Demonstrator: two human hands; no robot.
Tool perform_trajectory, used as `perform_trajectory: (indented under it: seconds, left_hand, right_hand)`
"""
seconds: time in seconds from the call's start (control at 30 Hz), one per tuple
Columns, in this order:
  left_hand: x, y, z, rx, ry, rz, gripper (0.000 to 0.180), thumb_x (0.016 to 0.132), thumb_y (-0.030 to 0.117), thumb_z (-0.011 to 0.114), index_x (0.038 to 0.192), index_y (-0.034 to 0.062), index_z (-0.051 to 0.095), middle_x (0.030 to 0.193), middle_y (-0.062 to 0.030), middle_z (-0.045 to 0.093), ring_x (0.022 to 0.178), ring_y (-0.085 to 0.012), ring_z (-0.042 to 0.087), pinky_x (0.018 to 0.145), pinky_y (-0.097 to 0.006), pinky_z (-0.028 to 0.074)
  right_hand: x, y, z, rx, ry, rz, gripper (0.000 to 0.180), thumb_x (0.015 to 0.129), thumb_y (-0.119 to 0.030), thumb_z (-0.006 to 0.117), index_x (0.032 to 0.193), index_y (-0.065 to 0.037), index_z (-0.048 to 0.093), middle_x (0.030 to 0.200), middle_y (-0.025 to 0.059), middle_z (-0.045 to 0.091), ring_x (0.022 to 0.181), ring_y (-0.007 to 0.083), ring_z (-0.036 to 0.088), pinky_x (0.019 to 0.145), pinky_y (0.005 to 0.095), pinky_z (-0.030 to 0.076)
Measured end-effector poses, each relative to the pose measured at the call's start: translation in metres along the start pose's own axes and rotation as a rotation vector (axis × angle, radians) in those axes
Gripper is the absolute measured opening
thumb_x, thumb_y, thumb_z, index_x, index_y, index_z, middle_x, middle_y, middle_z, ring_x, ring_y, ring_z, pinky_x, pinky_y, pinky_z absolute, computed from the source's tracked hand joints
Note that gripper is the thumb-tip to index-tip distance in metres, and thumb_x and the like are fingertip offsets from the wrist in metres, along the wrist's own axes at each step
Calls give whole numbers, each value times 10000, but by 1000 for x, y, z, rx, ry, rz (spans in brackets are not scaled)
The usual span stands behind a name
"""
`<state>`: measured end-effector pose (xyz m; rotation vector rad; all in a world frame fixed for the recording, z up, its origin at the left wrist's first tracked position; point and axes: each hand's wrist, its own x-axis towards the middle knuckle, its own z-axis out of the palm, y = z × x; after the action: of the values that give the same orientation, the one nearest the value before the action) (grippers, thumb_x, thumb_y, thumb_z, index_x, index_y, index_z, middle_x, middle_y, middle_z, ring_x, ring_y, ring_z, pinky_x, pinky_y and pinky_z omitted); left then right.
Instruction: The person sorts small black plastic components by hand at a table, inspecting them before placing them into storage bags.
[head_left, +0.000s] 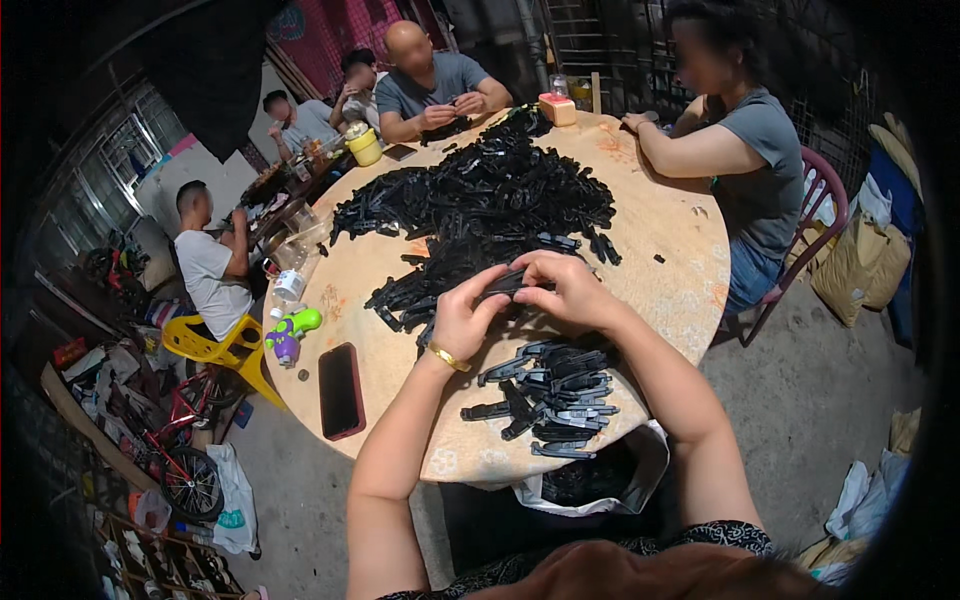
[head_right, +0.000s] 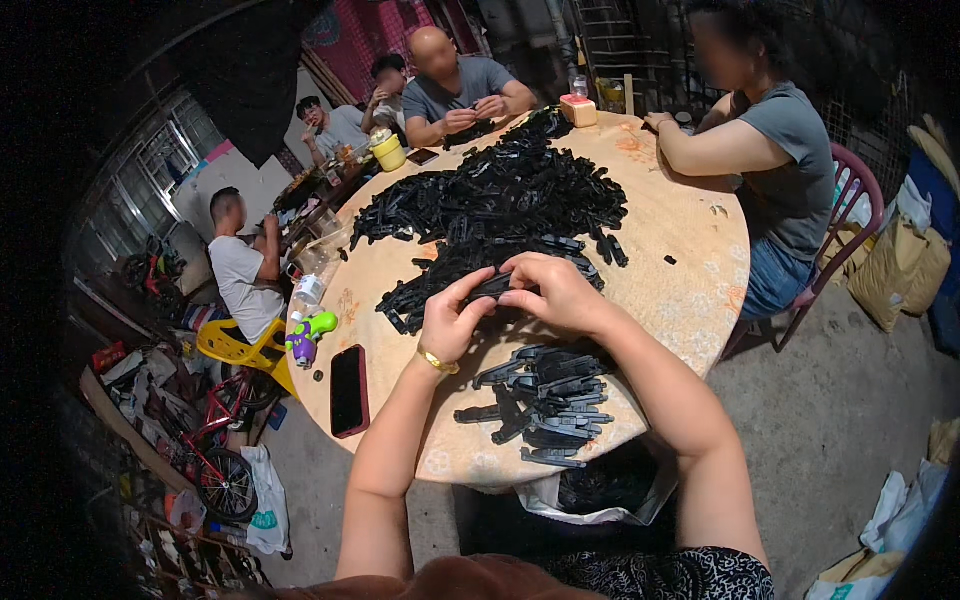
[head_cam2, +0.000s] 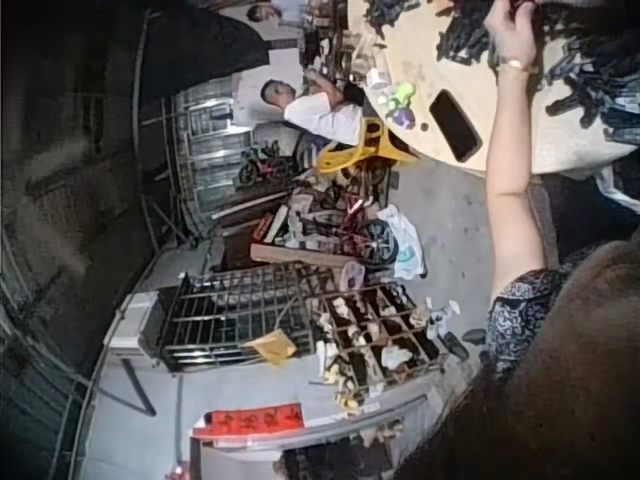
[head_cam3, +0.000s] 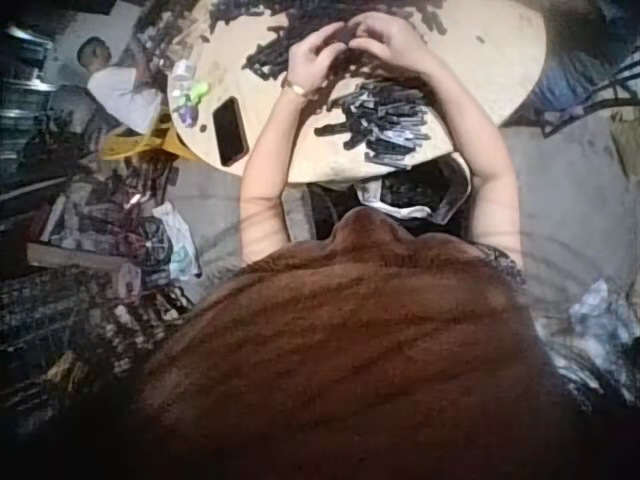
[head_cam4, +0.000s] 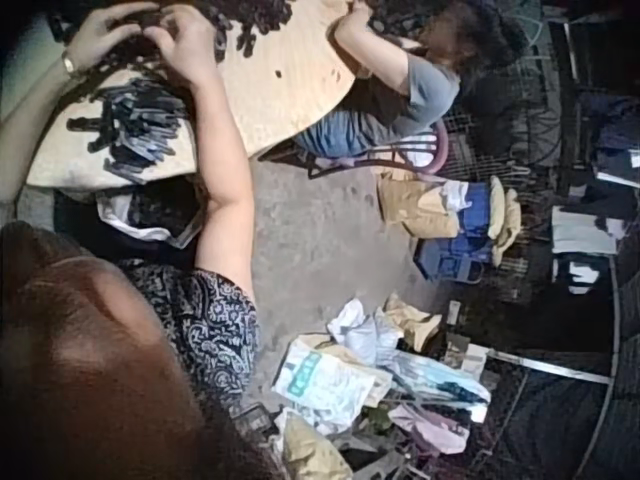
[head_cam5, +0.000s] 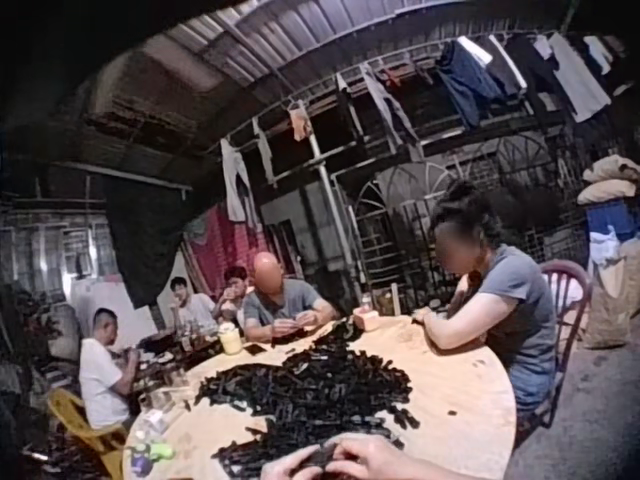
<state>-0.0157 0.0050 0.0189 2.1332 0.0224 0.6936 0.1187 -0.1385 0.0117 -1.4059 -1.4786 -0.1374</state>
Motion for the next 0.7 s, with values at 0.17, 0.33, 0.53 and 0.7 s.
perform_trajectory:
  seconds: [0.17,0.33,0.53,0.7]
  left_hand:
    - [0,7,1,122,-10,107,382,775,57,615,1149,8,552,1033,-180,623,915,-258,630,780,-309,483]
    - [0,8,-3,356,-73,175,306,773,101,629,1059,6,578,955,-195,617,855,-347,603,733,-362,487]
    - [-1,8,-10,382,-85,281,280,764,116,639,1010,-8,591,910,-182,620,813,-335,608,701,-362,486]
    - [-1,8,-12,316,-122,225,276,763,108,637,1011,-5,593,912,-173,618,790,-310,614,674,-338,493]
  right_hand:
    - [1,-7,-5,122,-156,207,377,753,-189,686,1043,25,574,897,196,627,787,320,618,703,357,485]
    - [2,-16,-8,-155,-180,51,343,749,-179,669,1000,35,575,868,216,611,794,369,599,665,386,484]
    - [0,-19,-8,-212,-132,-59,283,752,-176,657,931,33,590,795,209,603,752,372,592,625,403,474]
    - [0,-23,-6,-188,-92,-13,224,744,-185,662,844,10,619,723,181,604,680,343,601,580,388,471]
